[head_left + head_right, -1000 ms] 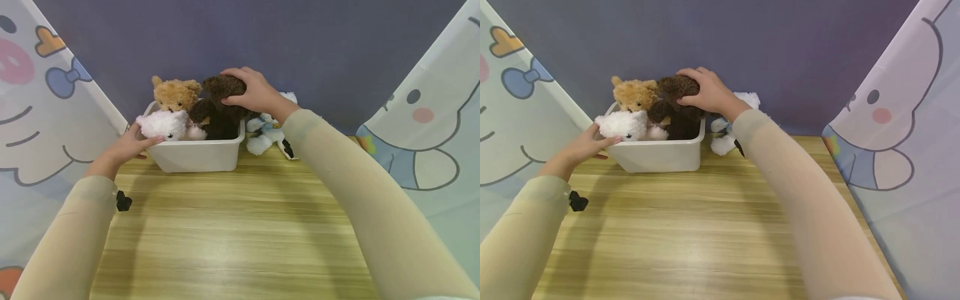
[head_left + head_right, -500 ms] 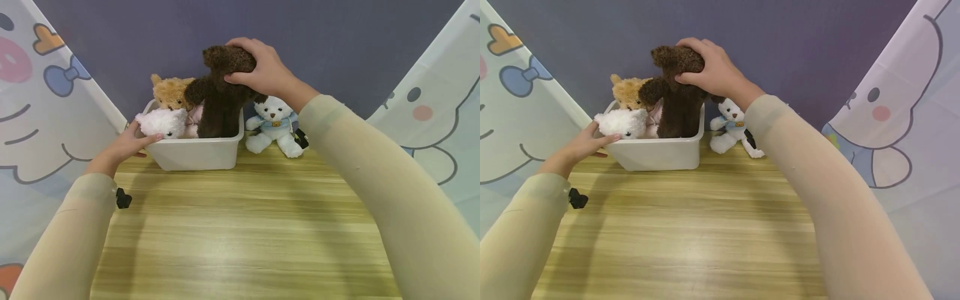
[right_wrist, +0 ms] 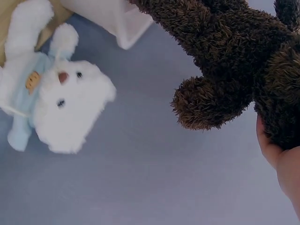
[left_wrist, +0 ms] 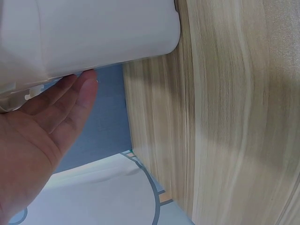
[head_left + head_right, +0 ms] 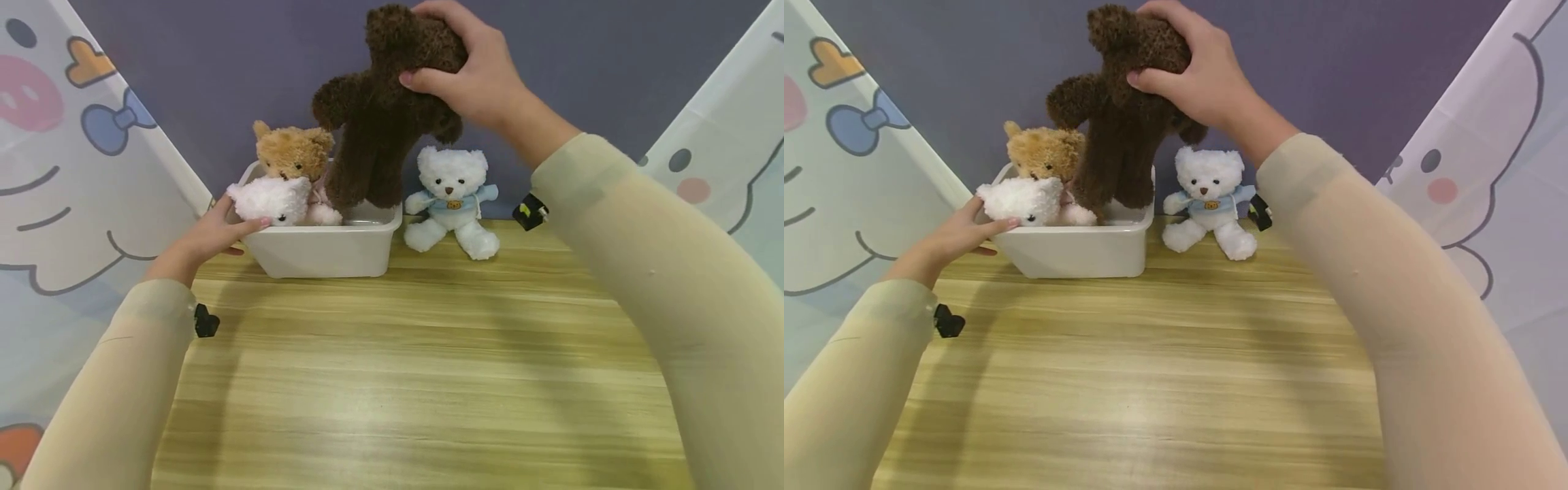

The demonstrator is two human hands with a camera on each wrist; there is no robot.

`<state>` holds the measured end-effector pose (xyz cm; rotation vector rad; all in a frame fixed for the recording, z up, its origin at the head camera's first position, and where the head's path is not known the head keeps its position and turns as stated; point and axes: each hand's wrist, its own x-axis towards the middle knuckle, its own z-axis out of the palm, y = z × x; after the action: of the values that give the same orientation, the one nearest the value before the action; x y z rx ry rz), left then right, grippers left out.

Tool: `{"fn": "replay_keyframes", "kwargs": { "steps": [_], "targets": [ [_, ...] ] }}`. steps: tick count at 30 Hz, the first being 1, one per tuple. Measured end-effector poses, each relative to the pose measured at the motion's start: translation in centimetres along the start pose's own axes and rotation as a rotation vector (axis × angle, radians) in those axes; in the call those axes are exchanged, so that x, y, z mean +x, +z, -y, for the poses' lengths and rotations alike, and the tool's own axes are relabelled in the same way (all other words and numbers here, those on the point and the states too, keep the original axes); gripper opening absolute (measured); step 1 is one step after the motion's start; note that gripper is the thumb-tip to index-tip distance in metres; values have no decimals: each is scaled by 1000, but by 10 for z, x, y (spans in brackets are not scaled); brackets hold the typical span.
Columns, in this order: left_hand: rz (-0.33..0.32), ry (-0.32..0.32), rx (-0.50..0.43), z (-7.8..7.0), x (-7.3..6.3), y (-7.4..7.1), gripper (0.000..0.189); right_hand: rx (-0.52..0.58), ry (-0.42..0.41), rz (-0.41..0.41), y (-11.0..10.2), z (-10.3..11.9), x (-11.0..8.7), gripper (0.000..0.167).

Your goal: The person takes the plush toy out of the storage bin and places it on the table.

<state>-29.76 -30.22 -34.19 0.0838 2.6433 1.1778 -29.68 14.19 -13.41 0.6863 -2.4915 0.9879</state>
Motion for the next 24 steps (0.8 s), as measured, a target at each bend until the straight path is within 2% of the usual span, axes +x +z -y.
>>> {"fn": "replay_keyframes", "kwargs": {
  "steps": [3,6,8,11,12,18,24],
  "targets": [
    [0,3,-3,0,1,1,121,-13,-55,-58,-18,2,0,72],
    [0,5,-9,0,2,2,120,-28,-52,-101,-34,3,-2,68],
    [-1,4,-11,-1,3,3,119,-48,-15,-116,-44,4,-6,69],
    [-10,7,-11,-2,4,2,120,-71,87,-104,-55,3,-14,74],
    [-13,8,-12,-3,5,2,120,-91,92,-97,-57,1,-17,77],
    [-4,-2,-16,-1,6,-1,121,-207,-8,-28,-54,-20,-37,70],
    [2,2,-19,1,5,-2,119,-227,-7,88,-33,-40,-62,68]
  ]
}}
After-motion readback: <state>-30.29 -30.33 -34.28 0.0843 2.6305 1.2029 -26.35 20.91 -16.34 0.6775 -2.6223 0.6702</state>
